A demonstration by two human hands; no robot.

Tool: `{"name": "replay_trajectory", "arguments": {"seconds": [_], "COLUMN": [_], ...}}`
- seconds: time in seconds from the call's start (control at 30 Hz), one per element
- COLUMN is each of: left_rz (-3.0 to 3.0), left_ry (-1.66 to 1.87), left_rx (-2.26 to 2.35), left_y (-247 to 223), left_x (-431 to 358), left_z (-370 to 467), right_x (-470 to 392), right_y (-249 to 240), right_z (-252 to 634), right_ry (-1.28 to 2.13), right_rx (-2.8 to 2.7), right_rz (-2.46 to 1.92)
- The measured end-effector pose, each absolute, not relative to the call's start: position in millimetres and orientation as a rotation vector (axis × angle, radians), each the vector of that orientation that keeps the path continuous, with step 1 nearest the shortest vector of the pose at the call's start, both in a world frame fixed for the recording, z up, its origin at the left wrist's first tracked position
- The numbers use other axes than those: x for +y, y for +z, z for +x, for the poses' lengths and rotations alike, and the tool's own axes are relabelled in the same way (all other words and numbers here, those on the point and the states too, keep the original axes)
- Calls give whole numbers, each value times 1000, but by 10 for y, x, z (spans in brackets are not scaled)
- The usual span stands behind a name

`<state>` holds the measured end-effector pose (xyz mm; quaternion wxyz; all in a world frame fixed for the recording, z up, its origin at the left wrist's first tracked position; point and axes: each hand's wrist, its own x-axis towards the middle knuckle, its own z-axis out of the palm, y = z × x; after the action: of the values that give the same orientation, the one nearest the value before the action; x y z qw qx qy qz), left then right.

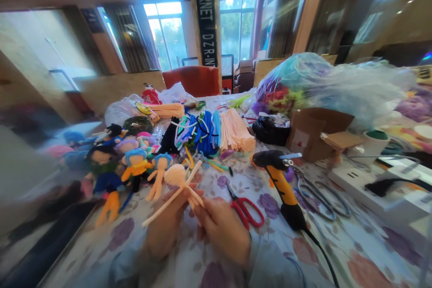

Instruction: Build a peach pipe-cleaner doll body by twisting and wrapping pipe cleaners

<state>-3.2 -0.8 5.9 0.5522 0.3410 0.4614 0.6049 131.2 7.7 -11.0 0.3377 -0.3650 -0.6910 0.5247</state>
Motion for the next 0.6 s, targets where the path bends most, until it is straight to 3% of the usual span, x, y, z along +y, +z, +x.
{"name": "replay_trajectory", "arguments": {"seconds": [0.27, 0.6], "left_rz": [765, 514], "left_ry": [1452, 1368], "left_rx": [1078, 960], "left_y": [47, 110], "left_x": [-20, -18], "left_z": [-72, -16], "right_x": [57, 106], "right_y": [4, -72], "right_z": [1307, 1329], "right_ry": [1756, 1794], "right_rx": [-1572, -1596], "right_rz": [-808, -813]}}
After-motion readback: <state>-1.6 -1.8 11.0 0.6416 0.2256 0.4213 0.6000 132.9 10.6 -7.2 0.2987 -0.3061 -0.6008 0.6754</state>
